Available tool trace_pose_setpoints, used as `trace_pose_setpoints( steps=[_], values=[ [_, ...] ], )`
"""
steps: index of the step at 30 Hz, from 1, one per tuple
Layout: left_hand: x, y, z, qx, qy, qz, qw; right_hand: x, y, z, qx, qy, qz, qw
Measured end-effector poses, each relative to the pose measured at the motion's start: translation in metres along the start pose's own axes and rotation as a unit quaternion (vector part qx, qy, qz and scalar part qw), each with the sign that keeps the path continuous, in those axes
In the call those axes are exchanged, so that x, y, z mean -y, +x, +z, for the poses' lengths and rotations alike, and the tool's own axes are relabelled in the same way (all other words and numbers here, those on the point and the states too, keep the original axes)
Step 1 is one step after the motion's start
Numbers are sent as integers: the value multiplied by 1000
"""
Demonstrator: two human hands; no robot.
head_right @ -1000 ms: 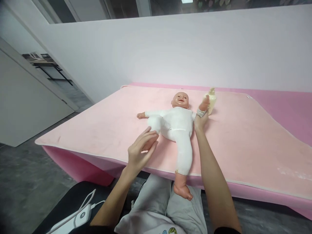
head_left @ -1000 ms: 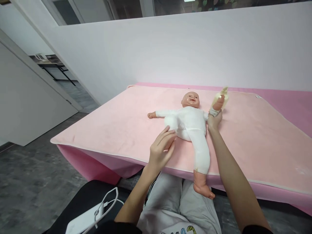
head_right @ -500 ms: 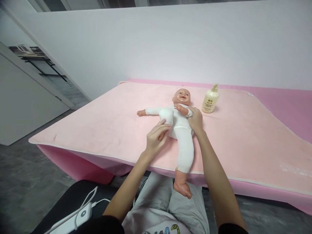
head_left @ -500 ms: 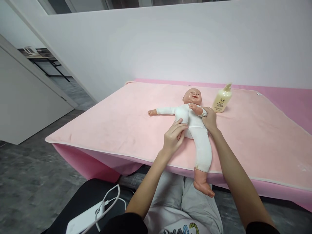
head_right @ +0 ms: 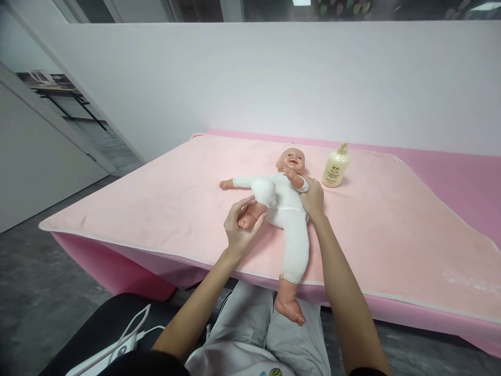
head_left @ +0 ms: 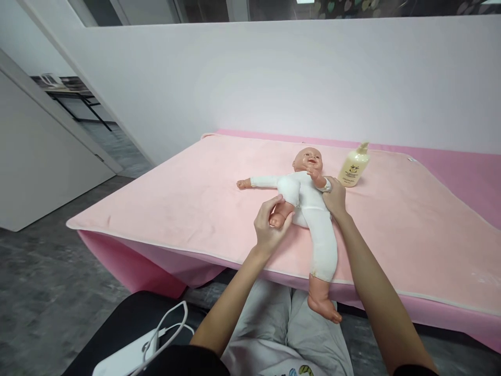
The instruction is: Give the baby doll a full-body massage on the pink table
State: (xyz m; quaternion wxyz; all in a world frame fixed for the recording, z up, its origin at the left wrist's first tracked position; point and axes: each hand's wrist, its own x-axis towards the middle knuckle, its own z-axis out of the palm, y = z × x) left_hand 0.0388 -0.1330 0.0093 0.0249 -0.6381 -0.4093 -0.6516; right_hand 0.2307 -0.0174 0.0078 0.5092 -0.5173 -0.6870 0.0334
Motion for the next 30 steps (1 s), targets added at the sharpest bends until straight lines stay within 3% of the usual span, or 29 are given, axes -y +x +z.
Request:
trace_pose_setpoints(
  steps=[6, 10, 30],
  values=[
    [-5, 4, -1, -36, 56, 66, 996, -1, 0, 0, 10, -11, 13, 1000],
    [-7, 6, -2, -68, 85, 64, 992, -2, 0, 0, 6, -13, 15, 1000],
    [-5, 4, -1, -45, 66, 61, 995, -5, 1, 2, 4, -6, 8, 1000]
  ],
)
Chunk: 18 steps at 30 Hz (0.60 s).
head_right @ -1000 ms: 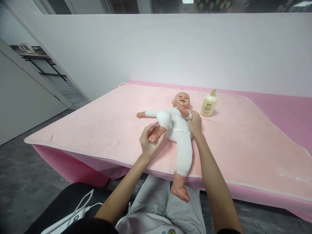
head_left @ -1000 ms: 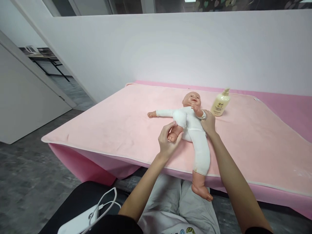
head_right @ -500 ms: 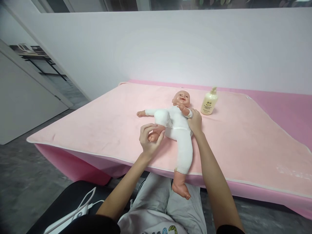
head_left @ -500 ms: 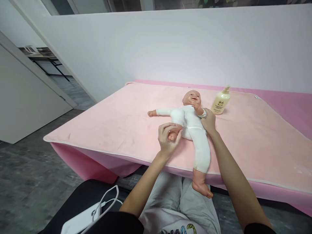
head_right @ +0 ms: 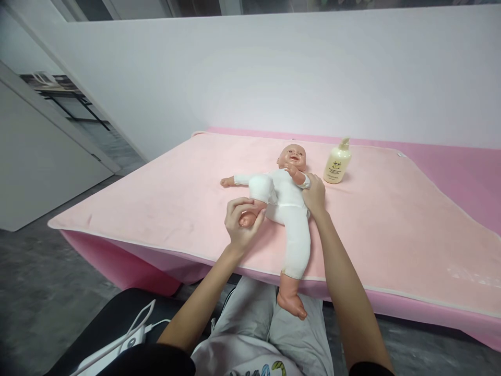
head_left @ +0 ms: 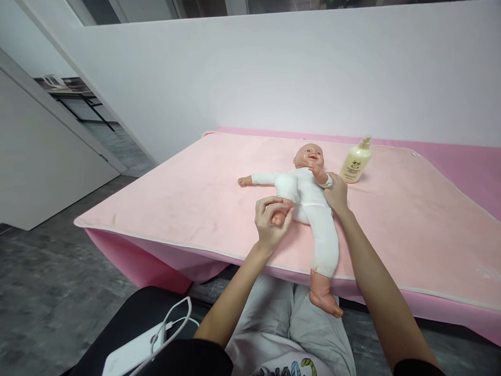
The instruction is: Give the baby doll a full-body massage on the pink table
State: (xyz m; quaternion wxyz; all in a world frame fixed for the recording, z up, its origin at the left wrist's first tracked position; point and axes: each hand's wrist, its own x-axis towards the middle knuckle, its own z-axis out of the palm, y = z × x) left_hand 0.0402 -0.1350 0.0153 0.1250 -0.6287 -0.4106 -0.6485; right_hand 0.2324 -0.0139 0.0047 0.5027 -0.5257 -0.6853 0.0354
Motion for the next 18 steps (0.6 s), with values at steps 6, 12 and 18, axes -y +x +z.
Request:
trace_pose_setpoints(
  steps=[6, 12, 18],
  values=[
    [0, 0, 0, 1, -7, -4, 1000, 0, 0, 0, 1, -4, 4, 1000],
    [0, 0, -1, 6, 6, -10, 1000, 0, 0, 0, 1, -6, -1, 1000],
    [-1, 0, -2, 14, 18, -11, 1000, 0, -1, 0, -7, -2, -3, 1000]
  ],
)
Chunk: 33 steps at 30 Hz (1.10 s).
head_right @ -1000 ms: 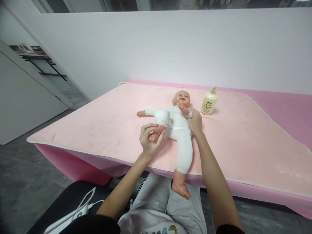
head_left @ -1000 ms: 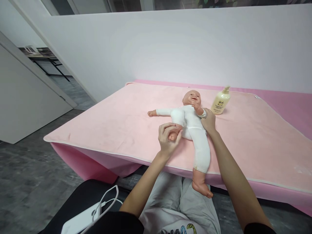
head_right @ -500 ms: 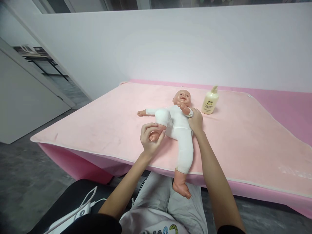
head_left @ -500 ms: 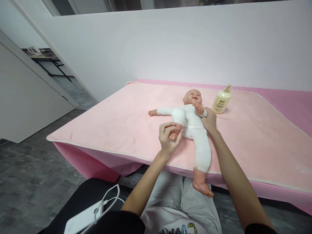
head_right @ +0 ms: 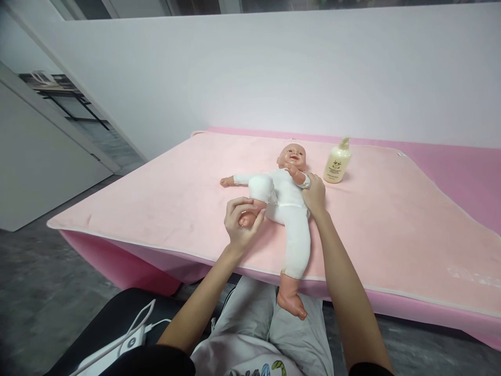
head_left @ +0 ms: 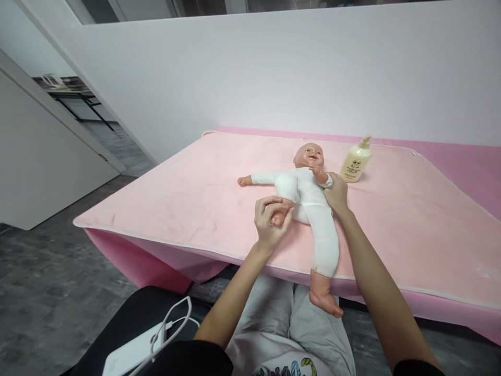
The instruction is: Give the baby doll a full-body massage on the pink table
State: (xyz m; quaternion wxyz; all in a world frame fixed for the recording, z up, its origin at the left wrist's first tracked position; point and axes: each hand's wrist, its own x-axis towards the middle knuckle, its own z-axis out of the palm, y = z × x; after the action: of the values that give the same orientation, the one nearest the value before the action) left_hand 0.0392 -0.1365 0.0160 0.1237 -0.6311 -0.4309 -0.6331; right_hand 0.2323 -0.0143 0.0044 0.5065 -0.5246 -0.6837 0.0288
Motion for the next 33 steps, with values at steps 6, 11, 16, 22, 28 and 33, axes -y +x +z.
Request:
trace_pose_setpoints(
  steps=[6, 11, 16, 22, 28, 33],
  values=[
    [0, 0, 0, -3, -9, -2, 1000, 0, 0, 0, 3, 2, 2, 1000],
    [0, 0, 0, -3, -10, 0, 1000, 0, 0, 0, 7, 7, 14, 1000],
    [0, 0, -1, -1, -7, -1, 1000, 1, -1, 0, 8, 19, 16, 1000],
    [1, 0, 0, -5, -9, 4, 1000, 3, -1, -2, 8, 12, 6, 1000],
    [1, -1, 0, -8, -20, 3, 1000, 4, -1, -2, 9, 9, 14, 1000],
    [1, -1, 0, -3, -10, -1, 1000, 7, 0, -4, 19, 14, 26, 999]
  ],
)
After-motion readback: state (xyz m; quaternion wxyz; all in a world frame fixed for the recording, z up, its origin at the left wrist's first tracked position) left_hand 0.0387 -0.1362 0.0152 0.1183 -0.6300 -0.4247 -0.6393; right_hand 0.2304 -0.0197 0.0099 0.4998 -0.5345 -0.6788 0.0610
